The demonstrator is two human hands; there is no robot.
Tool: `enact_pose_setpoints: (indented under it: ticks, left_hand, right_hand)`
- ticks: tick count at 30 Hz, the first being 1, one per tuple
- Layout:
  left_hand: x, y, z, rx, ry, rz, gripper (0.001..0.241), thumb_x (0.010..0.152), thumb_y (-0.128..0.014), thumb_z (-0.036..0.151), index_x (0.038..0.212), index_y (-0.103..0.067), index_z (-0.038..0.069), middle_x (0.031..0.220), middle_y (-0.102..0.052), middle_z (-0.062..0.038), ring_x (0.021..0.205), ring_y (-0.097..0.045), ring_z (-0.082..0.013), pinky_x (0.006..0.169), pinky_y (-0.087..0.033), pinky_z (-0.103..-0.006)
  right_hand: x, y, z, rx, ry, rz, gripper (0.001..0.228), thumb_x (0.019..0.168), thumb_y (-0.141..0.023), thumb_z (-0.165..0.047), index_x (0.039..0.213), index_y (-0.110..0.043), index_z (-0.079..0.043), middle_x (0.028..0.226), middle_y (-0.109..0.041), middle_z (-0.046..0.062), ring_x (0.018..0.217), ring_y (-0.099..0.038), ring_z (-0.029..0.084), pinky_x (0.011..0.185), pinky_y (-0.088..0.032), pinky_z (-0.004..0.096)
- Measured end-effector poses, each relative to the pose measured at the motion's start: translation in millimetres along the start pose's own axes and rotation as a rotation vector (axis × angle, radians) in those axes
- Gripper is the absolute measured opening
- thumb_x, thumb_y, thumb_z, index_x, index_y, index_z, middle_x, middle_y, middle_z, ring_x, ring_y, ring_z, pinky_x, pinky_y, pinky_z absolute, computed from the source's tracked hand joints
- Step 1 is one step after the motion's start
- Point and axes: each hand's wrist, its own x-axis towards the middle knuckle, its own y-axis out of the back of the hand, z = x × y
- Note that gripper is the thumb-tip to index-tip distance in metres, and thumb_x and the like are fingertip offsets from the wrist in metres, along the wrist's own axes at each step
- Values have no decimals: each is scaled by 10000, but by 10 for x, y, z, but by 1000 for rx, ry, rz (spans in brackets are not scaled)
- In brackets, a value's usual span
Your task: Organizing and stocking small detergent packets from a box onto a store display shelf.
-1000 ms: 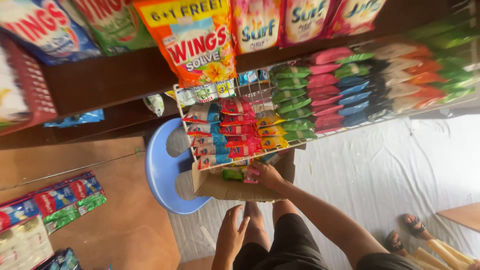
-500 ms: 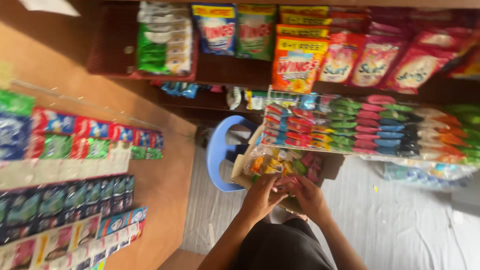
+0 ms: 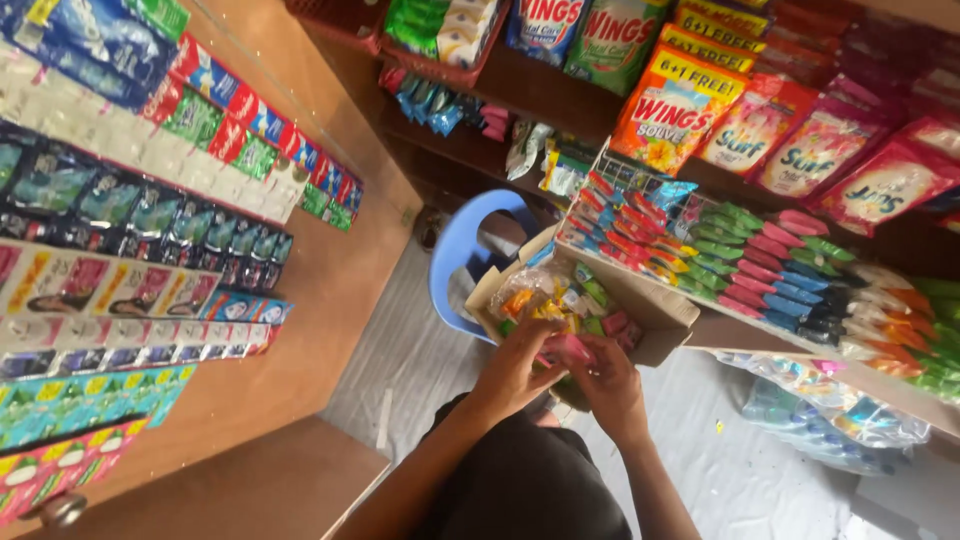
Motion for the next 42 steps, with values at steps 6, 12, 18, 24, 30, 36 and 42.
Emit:
enact_pose_setpoints:
  ticks: [6,12,18,24,30,36,42]
  left_hand:
    - [44,383,-96,-22,-76,-71,579,820,-858,181,1311,-576,59,1267,-614,-129,1153,-635,-307,931,-538,-379]
    - [569,1256,-982,-190,135,215,400,955,-752,159,1315,-597,81,1300,-597,-94,1098,-632,-226,880,-566,-323]
    - [1610,2663,-1819,87,84,368,413,923,-789,166,1294,-616,113,1296,-615,-81,1042,-645,-199,802,-537,-314]
    - [2648,3623,-2485,148,-149,324,429,976,-733,123,1360,-545,86,1439,-521,-133,1245,-593,-312,939,-578,-366]
    - [3277,3948,-3198,478,-225,232,512,891,-738,176,1354,-565,42,1346,-577,-160,1229,-586,-373,986,-507,-457]
    - [3359,4135,-3222,537,-202,223,199,930,-706,180,1114,-692,105,1076,-630,-122,964,-648,-348,852,-508,-475]
    - [3428,4129,-3245,414,-172,246,182,952,-717,193,1113,-695,112,1067,-629,-97,1001,-656,-319,850,-540,-436]
  right_hand:
    - [-184,-136,-232,-84,-34,92,351,893,-761,-110,1209,-647,-7,1071,-764,93,975,-716,129,797,-588,275]
    - [213,-490,-187,91,75,117,313,919,-729,-53,1205,-621,13,1129,-720,80,1042,-683,117,845,-588,271]
    - [1267,-1544,-742,-4,117,180,339,908,-731,-44,1226,-627,11,1112,-727,67,1033,-680,105,881,-561,253]
    - [2360,-2433,-1221,-39,209,169,353,915,-754,-69,1234,-626,7,1079,-737,75,999,-698,121,865,-567,265]
    - [3409,-3053,-2266,-395,496,226,324,920,-787,-117,1204,-663,-21,1121,-723,130,1020,-734,178,879,-602,300]
    - [5185,-3330,-2415,-916,599,375,332,976,-842,-291,994,-676,-5,980,-700,170,872,-707,349,746,-569,449]
    - [6392,-3494,-2290,-1052,939,344,197,947,-751,-241,1087,-754,-102,974,-740,107,856,-697,340,703,-542,463]
